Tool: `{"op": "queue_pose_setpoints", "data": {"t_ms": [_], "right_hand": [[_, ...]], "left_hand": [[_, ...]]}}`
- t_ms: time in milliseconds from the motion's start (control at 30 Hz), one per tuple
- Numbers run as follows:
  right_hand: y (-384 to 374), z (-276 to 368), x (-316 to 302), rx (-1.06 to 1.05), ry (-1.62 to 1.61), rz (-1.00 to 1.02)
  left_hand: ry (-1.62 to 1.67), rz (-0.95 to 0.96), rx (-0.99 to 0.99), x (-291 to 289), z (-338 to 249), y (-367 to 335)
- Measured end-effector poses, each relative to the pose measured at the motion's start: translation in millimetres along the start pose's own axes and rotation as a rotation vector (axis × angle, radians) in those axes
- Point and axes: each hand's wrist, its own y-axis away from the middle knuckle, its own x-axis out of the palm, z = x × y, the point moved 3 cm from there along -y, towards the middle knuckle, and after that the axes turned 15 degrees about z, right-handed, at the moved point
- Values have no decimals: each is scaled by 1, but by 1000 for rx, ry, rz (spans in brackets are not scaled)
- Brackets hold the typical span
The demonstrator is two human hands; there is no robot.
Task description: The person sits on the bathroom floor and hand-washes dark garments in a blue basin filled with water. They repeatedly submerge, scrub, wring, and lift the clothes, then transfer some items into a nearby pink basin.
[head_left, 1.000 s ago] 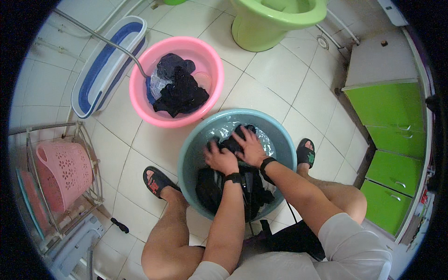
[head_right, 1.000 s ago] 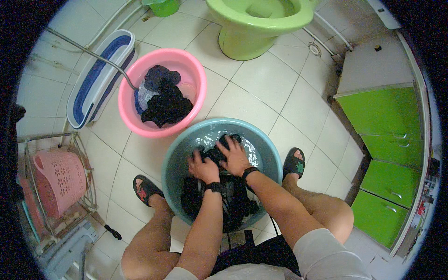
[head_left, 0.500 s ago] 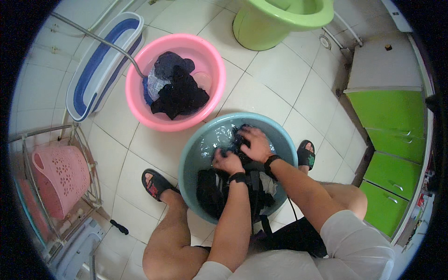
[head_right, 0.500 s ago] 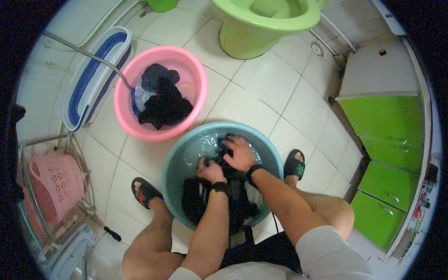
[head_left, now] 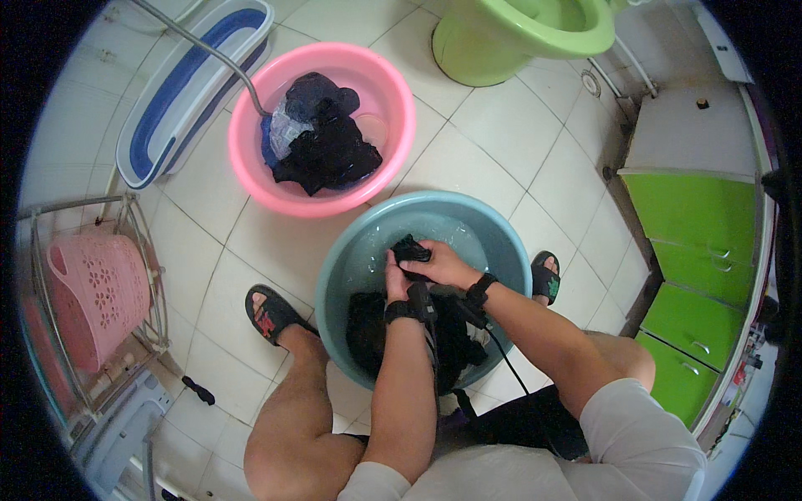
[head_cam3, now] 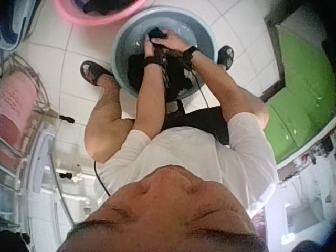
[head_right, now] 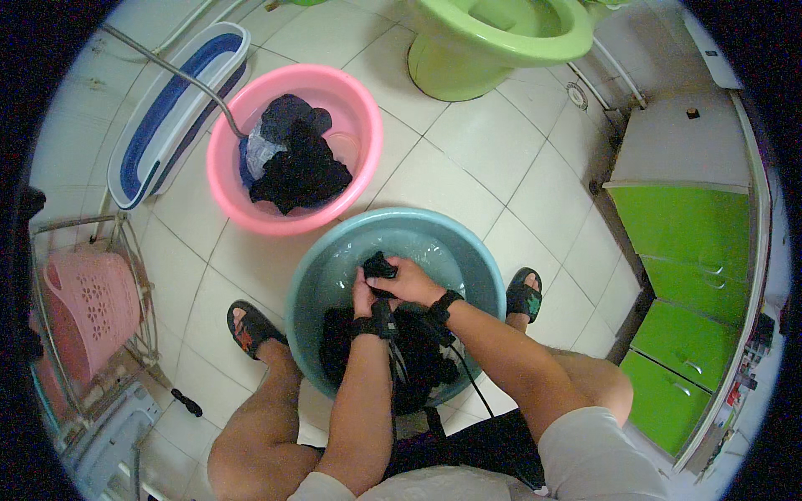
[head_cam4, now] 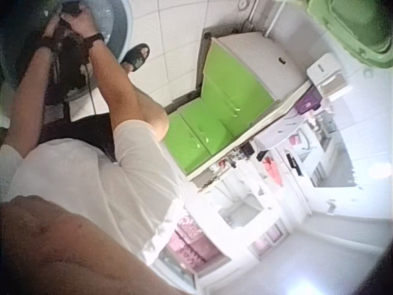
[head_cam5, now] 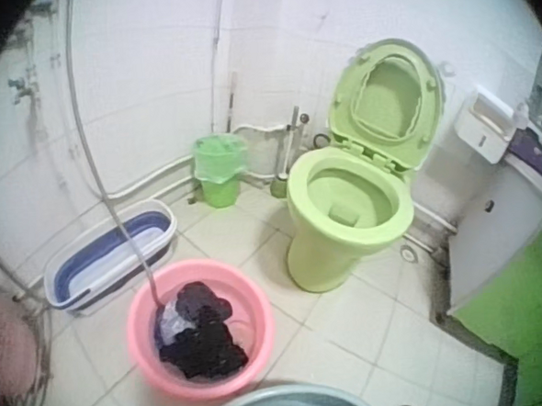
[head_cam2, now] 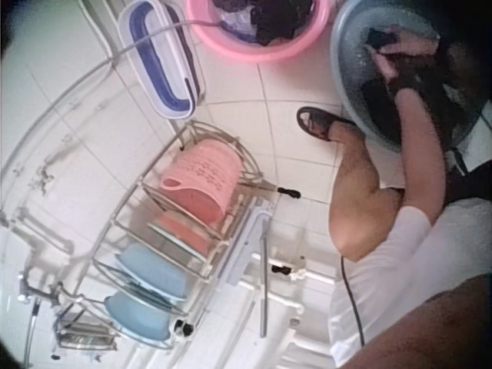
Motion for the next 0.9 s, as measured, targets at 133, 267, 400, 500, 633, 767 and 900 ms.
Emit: {"op": "queue_pose_setpoints", "data": {"t_ms": [133, 267, 400, 500, 633, 767, 900], "right_hand": [[2, 23, -4, 184, 401, -52], [-11, 22, -23, -11, 620, -152], [-11, 1, -18, -91, 808, -440], [-17, -14, 5, 34, 508, -291], [-16, 1, 11, -77, 467, -40], [-6, 26, 7, -132, 412, -15], [-11, 21, -22, 66, 546, -220]], "left_hand": [[-54, -150, 52, -4, 13, -11], [59, -95, 97, 19, 10, -2], [81, -187, 124, 31, 5, 18], [54, -130, 145, 19, 6, 14], [160, -16, 98, -25, 4, -4], [-43, -9, 83, -33, 6, -15], [-293, -163, -37, 7, 11, 2]]}}
